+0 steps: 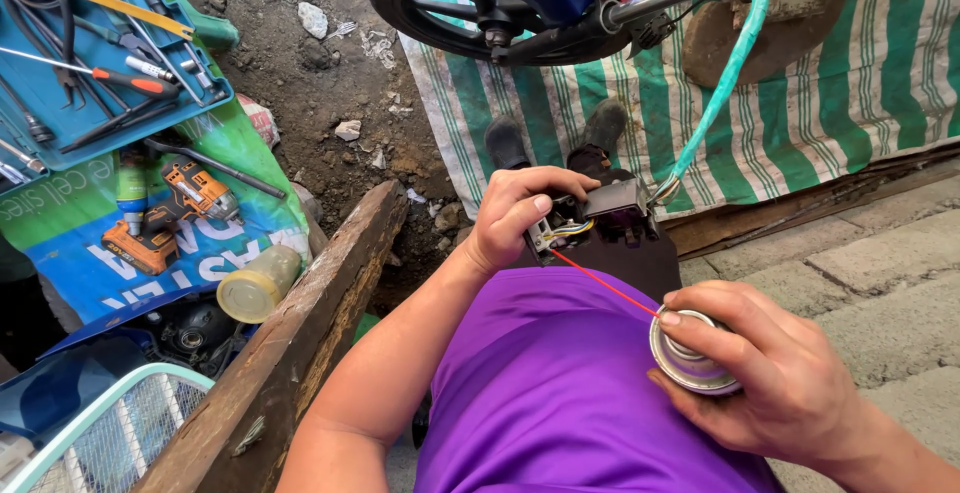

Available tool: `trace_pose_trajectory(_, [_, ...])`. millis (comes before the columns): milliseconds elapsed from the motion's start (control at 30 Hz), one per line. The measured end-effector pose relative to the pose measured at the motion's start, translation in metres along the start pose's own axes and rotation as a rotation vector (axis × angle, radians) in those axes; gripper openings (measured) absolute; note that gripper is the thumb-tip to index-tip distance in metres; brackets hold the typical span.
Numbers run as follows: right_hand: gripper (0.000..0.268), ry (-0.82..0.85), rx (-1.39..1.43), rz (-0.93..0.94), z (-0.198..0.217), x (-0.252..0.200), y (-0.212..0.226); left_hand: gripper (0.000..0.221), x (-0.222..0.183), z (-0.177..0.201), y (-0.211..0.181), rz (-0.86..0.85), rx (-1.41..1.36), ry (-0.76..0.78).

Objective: Disassembling, cleaning, and inspecting the internal components of a motorcycle handlebar switch assembly.

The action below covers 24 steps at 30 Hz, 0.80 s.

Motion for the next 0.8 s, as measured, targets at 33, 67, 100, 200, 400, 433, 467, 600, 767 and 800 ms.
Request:
trace_pose_trajectory(33, [0.057, -0.001, 0.0, 0.0, 0.001, 0.0, 0.0, 0.055, 0.0, 0.0, 0.0, 0.0, 0.0, 0.001])
trace_pose_trajectory(67, [0.058, 0.003, 0.011, -0.003, 0.002, 0.0, -0.001, 0.055, 0.0, 0.0, 0.0, -0.001, -0.003, 0.004])
trace_pose_trajectory(100, [0.059, 0.008, 0.022, -0.006, 0.003, -0.001, -0.001, 0.055, 0.0, 0.0, -0.001, -0.002, -0.007, 0.006])
trace_pose_trajectory(200, [0.063, 0.002, 0.016, -0.03, 0.004, -0.009, -0.007, 0.052, 0.0, 0.002, -0.001, -0.013, 0.007, 0.012])
trace_pose_trajectory(400, [0.061, -0.01, 0.018, -0.042, 0.003, -0.001, -0.01, 0.051, 0.0, 0.002, -0.004, -0.031, -0.034, 0.03])
trace_pose_trajectory(433, [0.061, -0.009, 0.02, -0.043, 0.003, 0.0, -0.01, 0.051, 0.001, 0.001, -0.004, -0.028, -0.035, 0.029])
trace_pose_trajectory(467, [0.061, -0.013, 0.015, -0.033, 0.003, 0.001, -0.009, 0.052, 0.001, 0.0, -0.004, -0.037, -0.033, 0.032])
trace_pose_trajectory(600, [0.062, -0.031, 0.012, -0.014, 0.006, 0.006, -0.01, 0.053, 0.003, 0.0, -0.008, -0.051, -0.015, 0.033])
trace_pose_trajectory(767, [0.064, -0.044, 0.03, -0.018, 0.011, 0.01, -0.012, 0.053, 0.003, -0.002, -0.002, -0.056, -0.063, 0.019])
trace_pose_trajectory(800, [0.065, -0.047, 0.039, -0.016, 0.012, 0.01, -0.012, 0.053, 0.002, -0.002, -0.002, -0.053, -0.065, 0.016])
Point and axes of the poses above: each hand's wrist, its own x-axis towards the middle knuckle, its own z-axis out of the back of the hand, y = z × x, the point moved 6 cm from there along x, towards the middle knuckle, and after that the axes turned 14 degrees about y, right-handed, at the moved point
